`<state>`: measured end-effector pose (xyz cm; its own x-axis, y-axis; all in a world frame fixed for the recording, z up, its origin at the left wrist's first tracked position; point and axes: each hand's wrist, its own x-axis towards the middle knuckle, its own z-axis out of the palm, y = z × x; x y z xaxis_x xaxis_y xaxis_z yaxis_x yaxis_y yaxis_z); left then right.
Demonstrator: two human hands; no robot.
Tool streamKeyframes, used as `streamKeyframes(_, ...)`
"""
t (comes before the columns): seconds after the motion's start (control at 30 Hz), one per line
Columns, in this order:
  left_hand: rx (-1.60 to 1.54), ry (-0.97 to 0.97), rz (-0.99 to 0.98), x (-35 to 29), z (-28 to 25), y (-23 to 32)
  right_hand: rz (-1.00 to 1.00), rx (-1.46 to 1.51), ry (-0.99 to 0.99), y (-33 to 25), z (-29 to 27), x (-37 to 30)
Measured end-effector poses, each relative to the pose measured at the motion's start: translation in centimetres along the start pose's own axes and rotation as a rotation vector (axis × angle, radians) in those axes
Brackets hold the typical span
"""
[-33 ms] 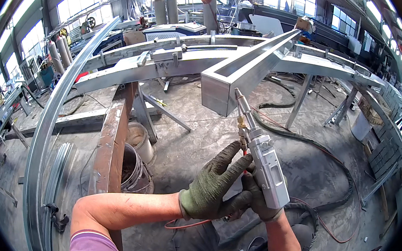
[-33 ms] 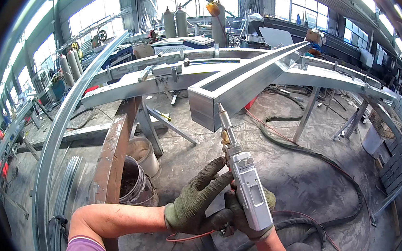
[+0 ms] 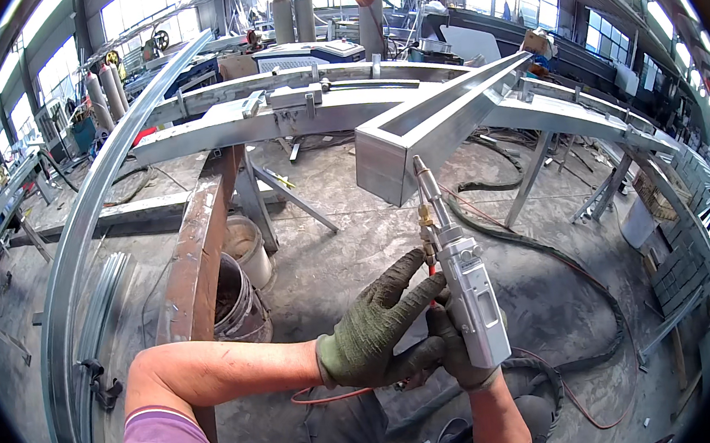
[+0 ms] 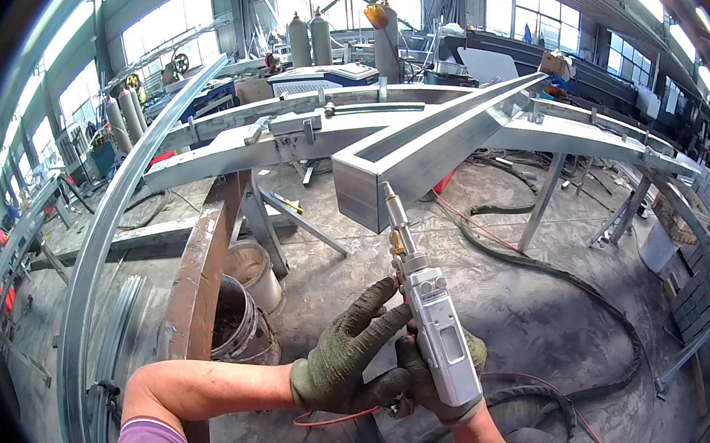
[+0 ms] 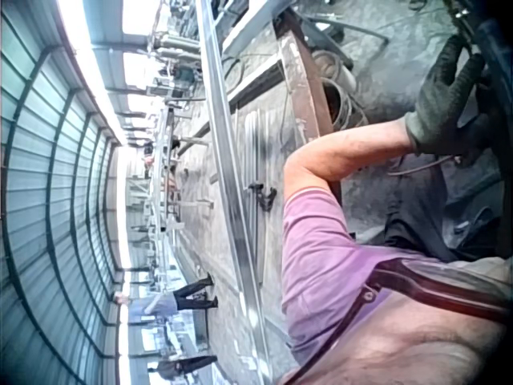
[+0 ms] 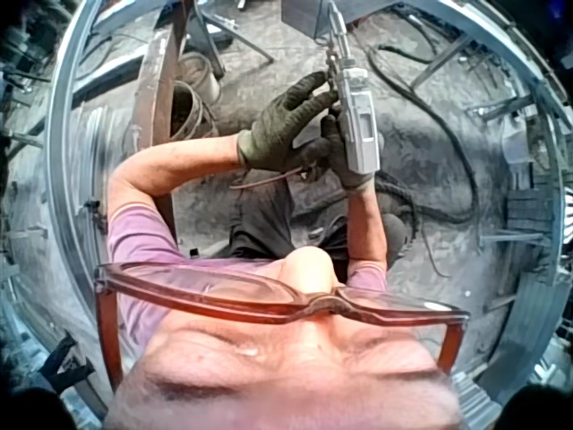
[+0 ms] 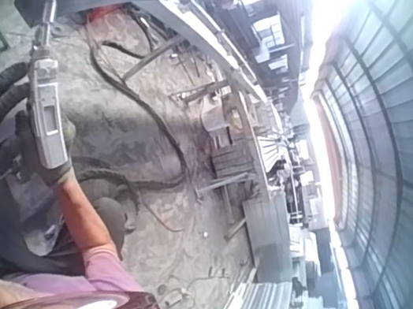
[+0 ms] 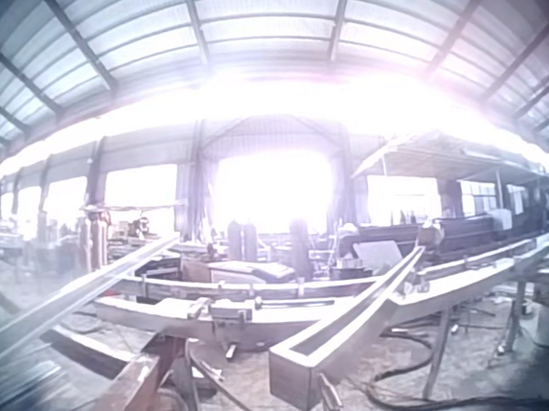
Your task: The person aligns and welds metal frame components using a welding torch. They position square metal tubes, apply welds at joints, and reposition the assembly to access different sides for welding.
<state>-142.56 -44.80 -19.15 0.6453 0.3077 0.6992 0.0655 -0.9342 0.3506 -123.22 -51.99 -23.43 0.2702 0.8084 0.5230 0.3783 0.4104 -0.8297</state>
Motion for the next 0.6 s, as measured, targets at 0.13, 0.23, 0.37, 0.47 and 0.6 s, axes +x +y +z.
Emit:
streamKeyframes(0.13,-0.014,0.003,-0.001,0.0,0.0,0.0,-0.093,-0.069,0.002,-0.8,0.1,0.5)
streamKeyframes(0.23,0.017,0.006,0.016,-0.4,0.1,-0.2,-0.091,-0.115,-0.024,-1.3,-0.1,0.9)
streamKeyframes(0.37,-0.011,0.005,-0.001,-0.1,0.1,-0.1,-0.081,-0.136,-0.029,-0.9,-0.2,0.9)
streamKeyframes(0.47,-0.003,0.000,-0.017,-0.2,-0.1,0.2,-0.035,-0.095,-0.031,-1.1,0.0,0.8)
streamKeyframes(0.6,0.000,0.011,-0.008,0.0,-0.1,0.1,-0.110,-0.119,-0.018,-1.1,0.0,1.1)
